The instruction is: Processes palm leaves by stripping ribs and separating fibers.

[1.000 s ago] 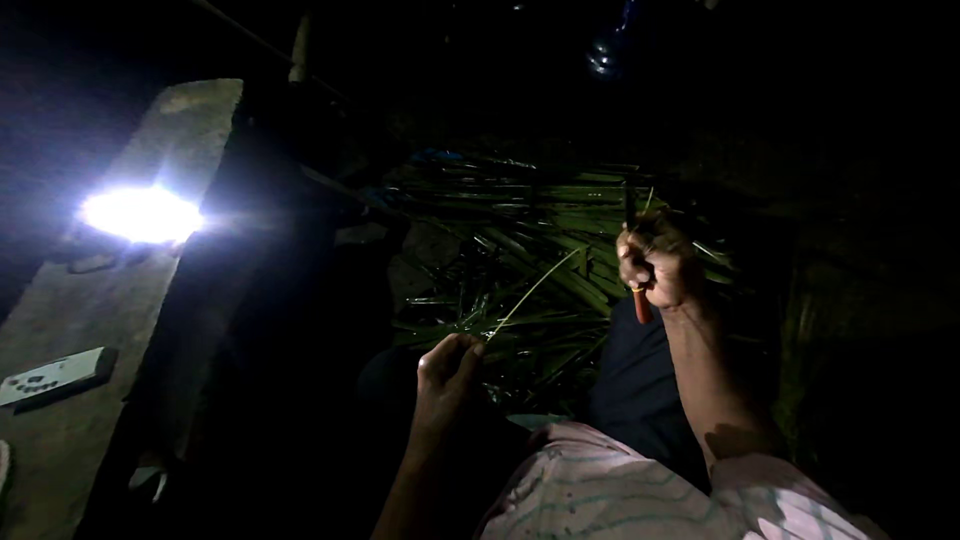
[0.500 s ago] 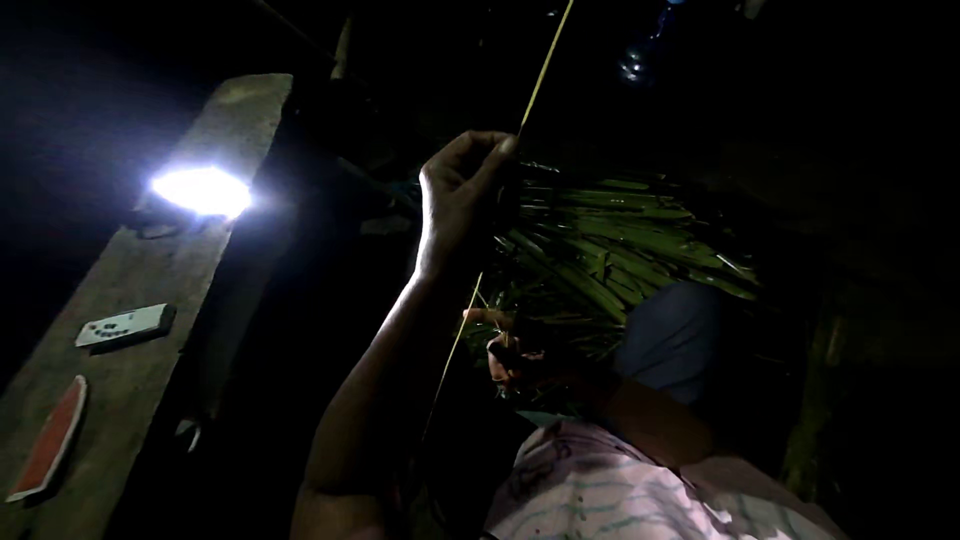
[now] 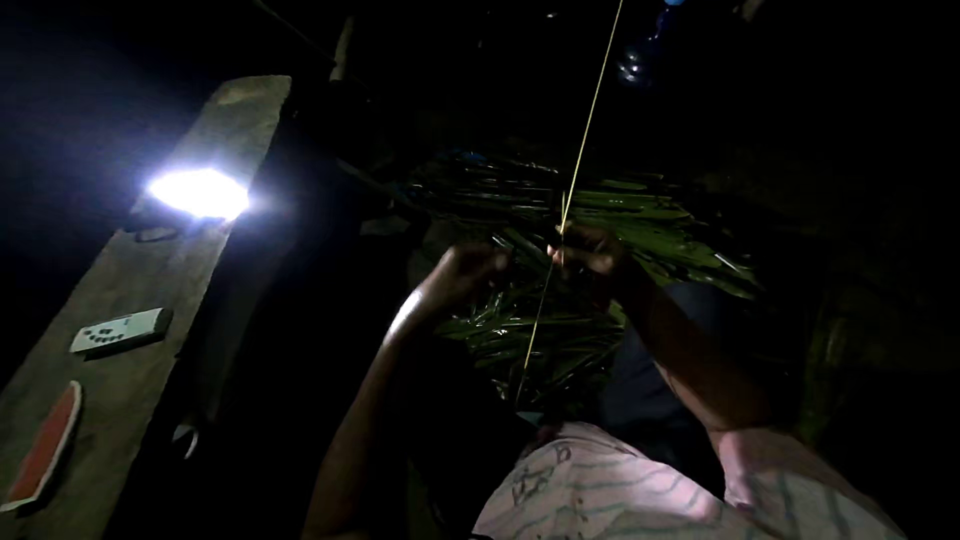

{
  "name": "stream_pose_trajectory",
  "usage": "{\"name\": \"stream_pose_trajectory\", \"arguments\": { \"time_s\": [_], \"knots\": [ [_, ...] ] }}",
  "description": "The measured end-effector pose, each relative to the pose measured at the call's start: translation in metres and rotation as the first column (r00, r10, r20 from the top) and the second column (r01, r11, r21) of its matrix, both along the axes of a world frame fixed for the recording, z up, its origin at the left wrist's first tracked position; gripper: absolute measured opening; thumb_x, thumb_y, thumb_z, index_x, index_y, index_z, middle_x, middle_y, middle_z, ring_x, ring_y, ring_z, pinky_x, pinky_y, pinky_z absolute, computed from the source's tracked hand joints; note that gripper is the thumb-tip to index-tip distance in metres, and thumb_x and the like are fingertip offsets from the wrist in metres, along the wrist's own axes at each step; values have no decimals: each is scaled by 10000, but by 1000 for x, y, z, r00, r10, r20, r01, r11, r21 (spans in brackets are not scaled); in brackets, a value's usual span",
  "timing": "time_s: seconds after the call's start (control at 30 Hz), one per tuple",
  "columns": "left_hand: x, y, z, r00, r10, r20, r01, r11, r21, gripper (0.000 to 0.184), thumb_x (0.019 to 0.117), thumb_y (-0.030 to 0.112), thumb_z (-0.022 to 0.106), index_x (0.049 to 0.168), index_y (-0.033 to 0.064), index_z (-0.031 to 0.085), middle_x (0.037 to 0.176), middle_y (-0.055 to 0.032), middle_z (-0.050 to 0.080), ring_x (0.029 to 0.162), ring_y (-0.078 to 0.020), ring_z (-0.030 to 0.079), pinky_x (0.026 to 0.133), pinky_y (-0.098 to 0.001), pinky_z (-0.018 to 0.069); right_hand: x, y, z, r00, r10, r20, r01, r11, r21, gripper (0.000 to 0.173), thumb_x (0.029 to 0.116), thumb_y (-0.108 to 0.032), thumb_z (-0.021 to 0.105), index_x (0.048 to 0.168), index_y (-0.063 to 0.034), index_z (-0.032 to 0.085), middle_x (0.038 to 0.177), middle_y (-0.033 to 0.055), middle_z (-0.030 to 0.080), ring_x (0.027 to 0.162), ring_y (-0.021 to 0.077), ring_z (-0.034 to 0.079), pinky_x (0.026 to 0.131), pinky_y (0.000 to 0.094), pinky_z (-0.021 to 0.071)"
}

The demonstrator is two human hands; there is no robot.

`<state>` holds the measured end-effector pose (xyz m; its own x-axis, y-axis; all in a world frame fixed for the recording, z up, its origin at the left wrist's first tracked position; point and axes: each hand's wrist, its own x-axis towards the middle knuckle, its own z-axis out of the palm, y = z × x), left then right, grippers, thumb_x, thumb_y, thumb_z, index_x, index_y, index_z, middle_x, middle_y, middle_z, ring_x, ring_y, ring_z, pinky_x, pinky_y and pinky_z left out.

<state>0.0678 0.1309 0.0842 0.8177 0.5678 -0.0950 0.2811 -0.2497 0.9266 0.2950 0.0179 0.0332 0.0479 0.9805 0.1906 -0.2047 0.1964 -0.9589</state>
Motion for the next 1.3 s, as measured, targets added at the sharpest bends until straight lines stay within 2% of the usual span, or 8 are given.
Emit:
{"name": "stream_pose_trajectory", "arguments": {
  "time_s": [0.13,0.23,0.37,0.43,0.57,0.7,0.87,1.3],
  "knots": [
    [2,-20,-97,982,-189,-1,187,972,-142,345,1053,171,537,1332,-10,628,1136,-59,715,864,-34,657,780,-226,555,28,25,-7,996,-19,-84,23,999,39,95,1002,-53,519,989,-91,605,662,-41,615,464,4,497,414,144,409],
    [20,-32,-129,989,-127,74,137,978,-160,364,1038,149,569,1361,-14,605,1199,-96,706,970,-87,690,855,-267,579,29,36,-15,995,-26,-99,33,997,69,94,1005,-59,524,982,-99,606,659,-45,607,461,3,494,411,143,408],
    [36,-27,-152,995,-19,102,19,1000,-5,316,1026,174,594,1286,11,664,1114,-86,712,877,-82,685,804,-261,583,20,39,-24,994,36,-106,-26,995,91,103,970,-22,548,980,-87,627,682,-40,633,486,8,521,435,147,428],
    [37,-27,-158,990,46,131,-50,998,31,225,1019,157,598,1133,10,726,1011,-66,700,793,-61,661,744,-230,575,15,38,-28,998,44,-54,-39,995,94,128,976,-23,559,1056,-95,628,713,-29,646,502,12,532,448,149,441],
    [38,-25,-168,929,277,244,-278,960,-33,189,1021,96,586,1068,-36,713,963,-93,694,762,-116,688,727,-287,618,11,30,-40,995,-95,-9,92,981,-168,423,1001,-140,570,1419,-159,504,802,38,623,461,49,448,396,168,384],
    [37,-19,-173,786,394,476,-448,894,-2,165,995,27,609,1084,-54,721,1010,-119,721,816,-162,720,776,-340,639,11,24,-77,952,-305,-2,273,854,-443,167,1066,-176,529,1201,-78,542,709,12,553,485,74,498,443,218,471],
    [39,-17,-173,635,301,711,-569,806,167,133,941,-39,652,1039,-70,737,1047,-133,747,921,-176,735,828,-328,633,-10,16,-86,956,-101,276,208,895,-394,271,1065,-211,542,1212,8,604,891,51,633,643,54,562,579,232,502],
    [44,-30,-174,524,422,740,-666,744,47,106,908,-84,671,999,-95,725,911,-73,766,798,-81,731,761,-242,625,-60,11,-86,997,8,-71,-35,923,-383,232,1076,-208,482,1242,-62,548,751,-35,524,544,42,468,473,186,407]
  ]
}}
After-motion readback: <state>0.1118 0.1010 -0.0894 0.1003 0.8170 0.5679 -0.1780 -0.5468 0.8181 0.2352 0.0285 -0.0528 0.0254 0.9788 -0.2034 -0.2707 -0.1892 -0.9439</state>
